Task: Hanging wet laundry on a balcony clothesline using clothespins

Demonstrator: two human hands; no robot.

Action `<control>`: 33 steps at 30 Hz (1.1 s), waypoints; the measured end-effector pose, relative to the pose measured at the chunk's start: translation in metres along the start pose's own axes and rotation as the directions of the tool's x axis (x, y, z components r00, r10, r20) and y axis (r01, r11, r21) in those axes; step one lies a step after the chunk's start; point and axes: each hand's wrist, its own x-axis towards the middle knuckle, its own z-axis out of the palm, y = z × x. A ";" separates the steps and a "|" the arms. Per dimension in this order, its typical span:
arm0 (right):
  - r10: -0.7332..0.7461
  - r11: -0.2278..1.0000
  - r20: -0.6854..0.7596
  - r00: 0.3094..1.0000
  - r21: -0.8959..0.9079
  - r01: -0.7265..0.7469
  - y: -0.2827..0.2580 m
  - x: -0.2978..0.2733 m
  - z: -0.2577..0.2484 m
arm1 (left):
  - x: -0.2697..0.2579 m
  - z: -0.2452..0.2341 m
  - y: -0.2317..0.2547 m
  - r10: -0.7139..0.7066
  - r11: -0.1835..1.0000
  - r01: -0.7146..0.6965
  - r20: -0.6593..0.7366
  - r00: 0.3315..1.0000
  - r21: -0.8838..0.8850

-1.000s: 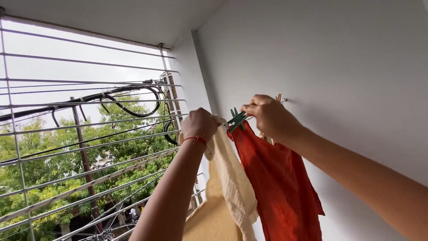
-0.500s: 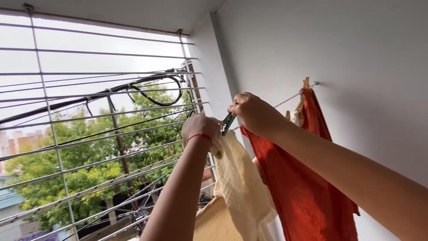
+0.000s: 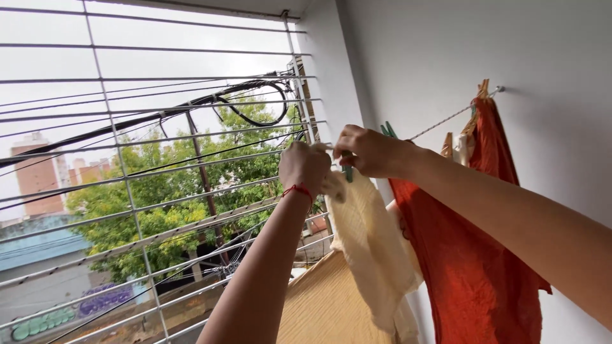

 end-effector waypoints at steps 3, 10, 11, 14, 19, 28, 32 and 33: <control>0.021 0.993 0.017 1.000 -0.120 -0.018 0.007 -0.002 0.020 | -0.021 -0.027 0.010 0.006 0.977 -0.026 -0.095 0.995 -0.211; 0.064 0.978 -0.217 0.974 -0.180 -0.104 -0.045 0.015 -0.003 | -0.072 -0.083 -0.005 -0.181 0.554 -0.098 -0.235 0.955 -0.826; 0.103 0.995 -0.315 0.943 0.040 -0.095 -0.070 0.015 -0.013 | -0.087 -0.099 0.000 -0.231 0.434 -0.109 -0.228 0.946 -0.894; 0.246 0.850 -0.369 0.896 0.527 -0.016 -0.150 0.009 -0.041 | -0.119 -0.139 -0.002 -0.336 0.297 -0.102 -0.204 0.920 -0.949; 0.294 0.583 -0.113 0.949 0.808 -0.084 -0.236 0.020 -0.041 | -0.142 -0.176 -0.039 -0.522 0.160 0.005 -0.080 0.849 -0.987; 0.405 0.046 0.145 0.903 0.983 -0.178 -0.313 0.076 0.021 | -0.219 -0.271 -0.061 -0.756 0.093 0.260 0.101 0.646 -0.961; 0.406 -0.077 0.220 0.887 0.975 -0.206 -0.357 0.088 0.019 | -0.240 -0.301 -0.078 -0.799 0.076 0.187 0.053 0.599 -0.979; 0.440 -0.126 0.227 0.869 0.974 -0.191 -0.366 0.092 0.020 | -0.245 -0.308 -0.080 -0.794 0.095 0.181 0.035 0.607 -0.979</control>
